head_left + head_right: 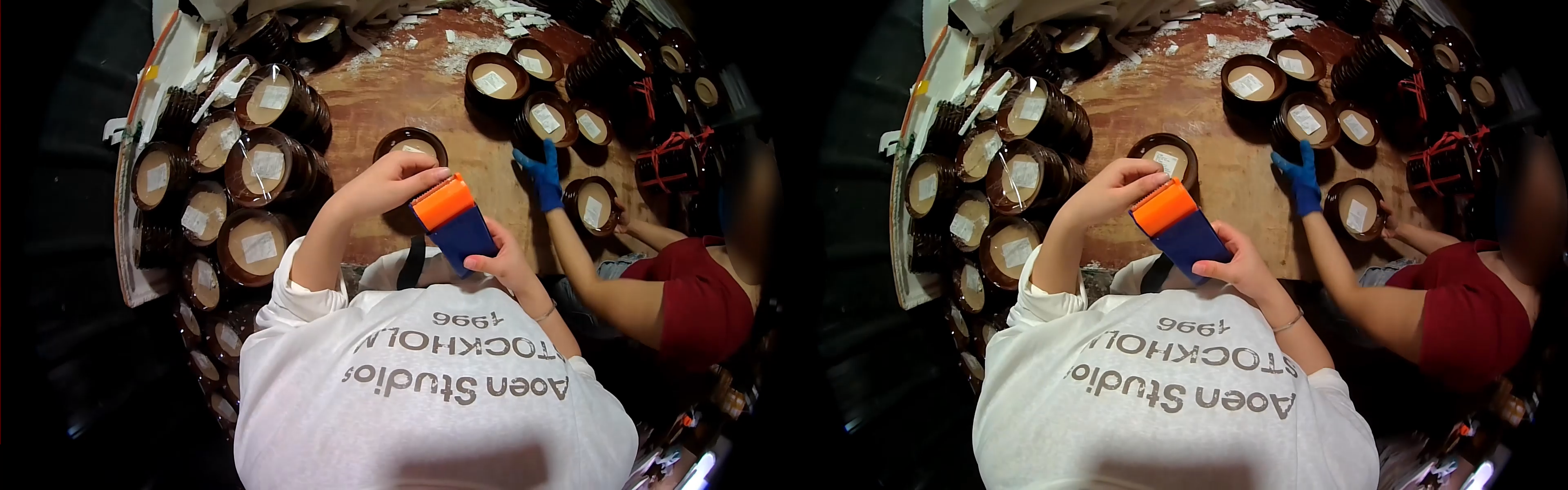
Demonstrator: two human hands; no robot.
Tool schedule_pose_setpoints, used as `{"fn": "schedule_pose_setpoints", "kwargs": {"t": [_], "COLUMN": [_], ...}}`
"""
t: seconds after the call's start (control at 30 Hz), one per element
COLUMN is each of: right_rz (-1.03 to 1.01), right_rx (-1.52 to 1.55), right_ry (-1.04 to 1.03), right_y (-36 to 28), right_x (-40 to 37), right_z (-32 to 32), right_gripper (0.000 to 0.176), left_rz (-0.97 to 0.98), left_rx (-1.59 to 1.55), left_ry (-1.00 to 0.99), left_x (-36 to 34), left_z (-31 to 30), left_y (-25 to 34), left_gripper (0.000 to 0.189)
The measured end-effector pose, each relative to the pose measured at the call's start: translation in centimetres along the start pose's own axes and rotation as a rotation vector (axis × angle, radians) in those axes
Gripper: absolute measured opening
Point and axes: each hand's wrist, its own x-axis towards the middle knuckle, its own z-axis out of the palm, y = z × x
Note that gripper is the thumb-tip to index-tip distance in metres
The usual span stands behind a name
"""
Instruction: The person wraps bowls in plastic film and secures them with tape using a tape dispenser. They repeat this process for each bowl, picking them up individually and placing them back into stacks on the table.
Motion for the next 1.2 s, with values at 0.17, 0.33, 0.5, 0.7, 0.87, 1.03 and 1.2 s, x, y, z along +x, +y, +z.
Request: {"fn": "schedule_pose_setpoints", "kwargs": {"t": [0.17, 0.33, 0.5, 0.7, 0.87, 1.03, 1.2], "right_rz": [0.052, 0.090, 0.108, 0.127, 0.182, 0.133, 0.055], "right_rx": [0.053, 0.100, 0.092, 0.087, 0.072, -0.117, -0.093], "right_ry": [-0.037, -0.060, -0.072, -0.125, -0.218, -0.215, -0.152], "right_y": [0.3, 0.3, -0.8, -2.4, -4.8, -5.0, -6.8], "right_x": [-0.1, -0.1, 0.1, 0.4, -0.8, -4.0, -6.9], "right_z": [-0.4, -0.5, 0.0, -0.2, -2.5, -7.0, -8.2], "right_gripper": [0.042, 0.057, 0.060, 0.062, 0.054, 0.056, 0.046], "left_rz": [0.027, 0.017, 0.052, 0.106, 0.328, 0.519, 0.486], "left_rx": [-0.131, -0.223, -0.156, 0.002, 0.447, 0.596, 0.539], "left_ry": [-0.007, 0.024, 0.128, 0.262, 0.461, 0.714, 1.139], "left_x": [0.1, 0.0, -0.2, -0.9, -2.8, -5.6, -9.0], "left_z": [-0.1, -0.6, -0.4, -0.5, -0.3, -4.4, -8.1], "left_y": [-0.9, -2.1, -1.7, -0.8, 3.8, 6.5, 8.8], "left_gripper": [0.026, 0.027, 0.030, 0.028, 0.024, 0.024, 0.024]}}
